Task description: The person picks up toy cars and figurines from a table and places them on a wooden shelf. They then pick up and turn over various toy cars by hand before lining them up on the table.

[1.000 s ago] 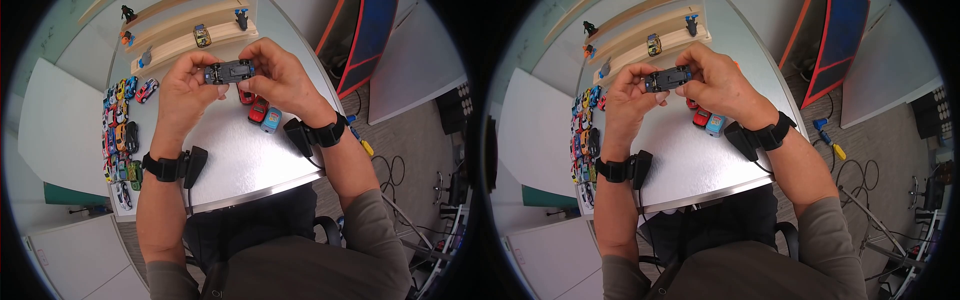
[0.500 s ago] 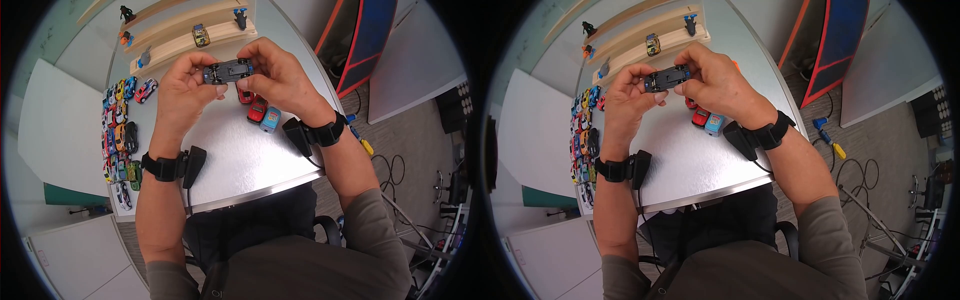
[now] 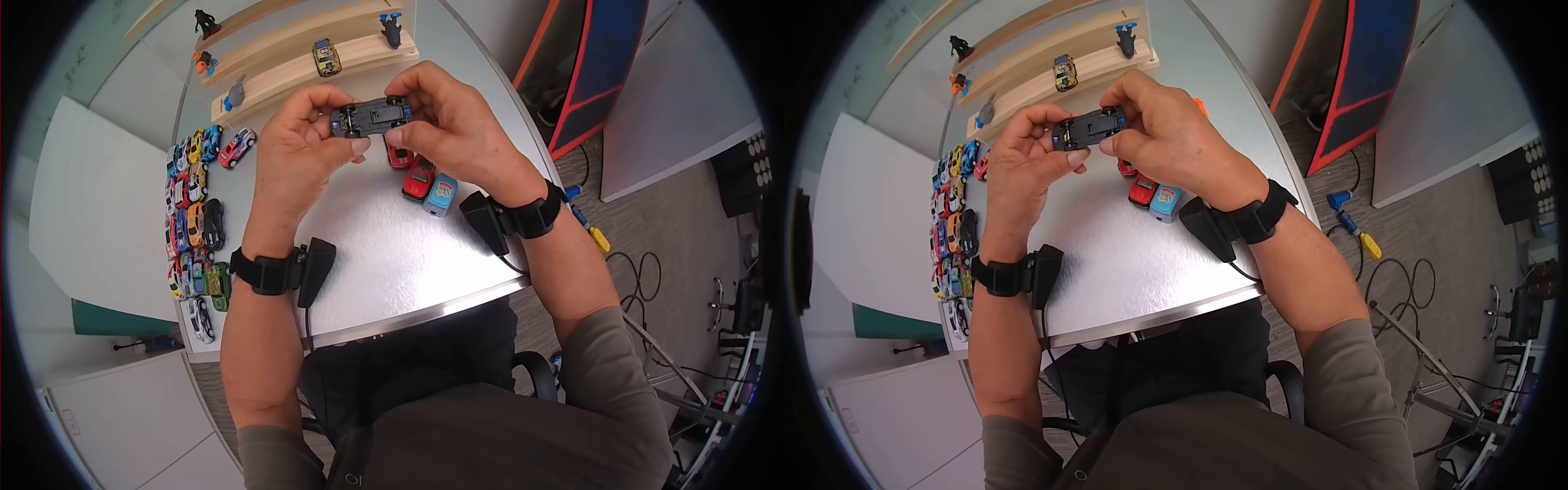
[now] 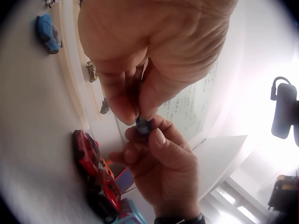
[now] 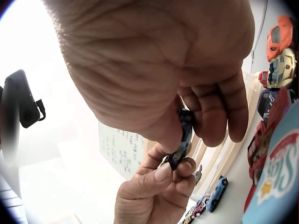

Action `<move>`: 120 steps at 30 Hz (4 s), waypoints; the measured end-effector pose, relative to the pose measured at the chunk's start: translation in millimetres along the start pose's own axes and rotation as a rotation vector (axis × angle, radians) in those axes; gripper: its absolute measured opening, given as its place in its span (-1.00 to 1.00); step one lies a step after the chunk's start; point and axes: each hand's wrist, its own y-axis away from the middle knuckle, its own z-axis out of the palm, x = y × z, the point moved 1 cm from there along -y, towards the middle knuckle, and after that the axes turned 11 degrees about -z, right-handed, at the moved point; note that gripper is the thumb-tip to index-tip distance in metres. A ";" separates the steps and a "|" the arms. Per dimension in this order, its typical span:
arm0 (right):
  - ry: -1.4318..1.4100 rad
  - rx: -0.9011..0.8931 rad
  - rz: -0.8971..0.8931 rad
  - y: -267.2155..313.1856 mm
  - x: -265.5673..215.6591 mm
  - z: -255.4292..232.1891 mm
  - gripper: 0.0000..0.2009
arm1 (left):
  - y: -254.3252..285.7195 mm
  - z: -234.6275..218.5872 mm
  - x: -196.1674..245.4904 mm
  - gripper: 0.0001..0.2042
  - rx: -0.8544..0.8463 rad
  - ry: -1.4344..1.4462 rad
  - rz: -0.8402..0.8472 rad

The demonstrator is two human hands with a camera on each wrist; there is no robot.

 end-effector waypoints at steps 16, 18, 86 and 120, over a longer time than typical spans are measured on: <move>0.027 -0.092 0.156 -1.4 -7.9 -2.4 -0.65 | 0.8 1.4 -0.8 -0.57 0.008 -0.031 -0.062; 0.032 -0.098 0.153 -1.5 -6.9 -2.9 -0.65 | 0.9 1.7 -0.6 -0.58 0.010 -0.039 -0.063; -0.056 -0.116 0.114 0.3 -6.7 -3.0 -0.65 | 1.9 -0.5 -0.9 -0.72 -0.043 0.027 -0.115; 0.836 0.043 0.226 -8.3 32.3 -59.2 -0.71 | -1.3 -13.5 -10.3 -0.59 0.303 -1.046 -0.061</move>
